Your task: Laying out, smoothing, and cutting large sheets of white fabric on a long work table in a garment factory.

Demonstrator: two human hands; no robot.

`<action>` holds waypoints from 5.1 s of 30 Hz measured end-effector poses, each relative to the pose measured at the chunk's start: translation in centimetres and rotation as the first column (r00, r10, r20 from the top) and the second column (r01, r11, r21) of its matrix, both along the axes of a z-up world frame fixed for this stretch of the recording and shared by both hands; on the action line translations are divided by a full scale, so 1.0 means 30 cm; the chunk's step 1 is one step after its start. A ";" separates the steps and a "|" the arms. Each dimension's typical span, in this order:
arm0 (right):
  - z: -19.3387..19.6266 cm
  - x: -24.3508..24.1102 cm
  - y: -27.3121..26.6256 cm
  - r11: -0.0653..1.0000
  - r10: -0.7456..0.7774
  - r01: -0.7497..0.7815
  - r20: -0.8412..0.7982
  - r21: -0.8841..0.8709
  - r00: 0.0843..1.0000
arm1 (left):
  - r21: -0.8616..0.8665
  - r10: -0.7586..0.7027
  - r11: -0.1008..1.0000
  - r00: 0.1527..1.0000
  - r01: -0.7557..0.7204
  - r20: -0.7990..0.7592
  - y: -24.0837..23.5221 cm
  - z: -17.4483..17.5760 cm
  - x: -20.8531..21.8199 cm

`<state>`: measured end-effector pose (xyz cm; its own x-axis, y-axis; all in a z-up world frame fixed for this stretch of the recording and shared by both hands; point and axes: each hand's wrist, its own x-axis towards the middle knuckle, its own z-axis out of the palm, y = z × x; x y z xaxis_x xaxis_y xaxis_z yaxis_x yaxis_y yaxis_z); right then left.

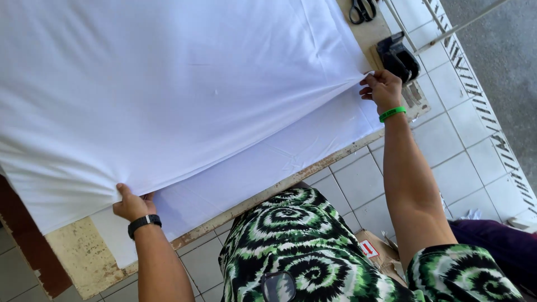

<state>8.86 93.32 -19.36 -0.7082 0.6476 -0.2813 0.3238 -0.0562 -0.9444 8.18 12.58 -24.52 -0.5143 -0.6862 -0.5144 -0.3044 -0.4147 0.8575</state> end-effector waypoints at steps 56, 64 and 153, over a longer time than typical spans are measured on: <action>0.275 0.305 0.107 0.982 0.190 -0.182 0.270 -0.055 0.944 | 0.009 0.227 0.973 0.961 -0.231 0.158 0.418 0.385 0.496; 0.198 0.324 0.129 0.975 0.221 -0.209 0.275 -0.073 0.936 | -0.254 0.295 0.940 0.914 -0.226 0.278 0.415 0.280 0.504; 0.009 0.147 -0.347 -0.011 0.742 -0.380 0.262 0.925 0.617 | -0.686 -0.304 0.000 0.654 0.727 0.693 0.597 0.196 0.331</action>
<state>13.28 82.92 -19.08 -0.8766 -0.3444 0.3360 -0.4303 0.8737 -0.2271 18.12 30.49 -18.63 -0.9427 -0.3336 0.0010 -0.3216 0.9095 0.2635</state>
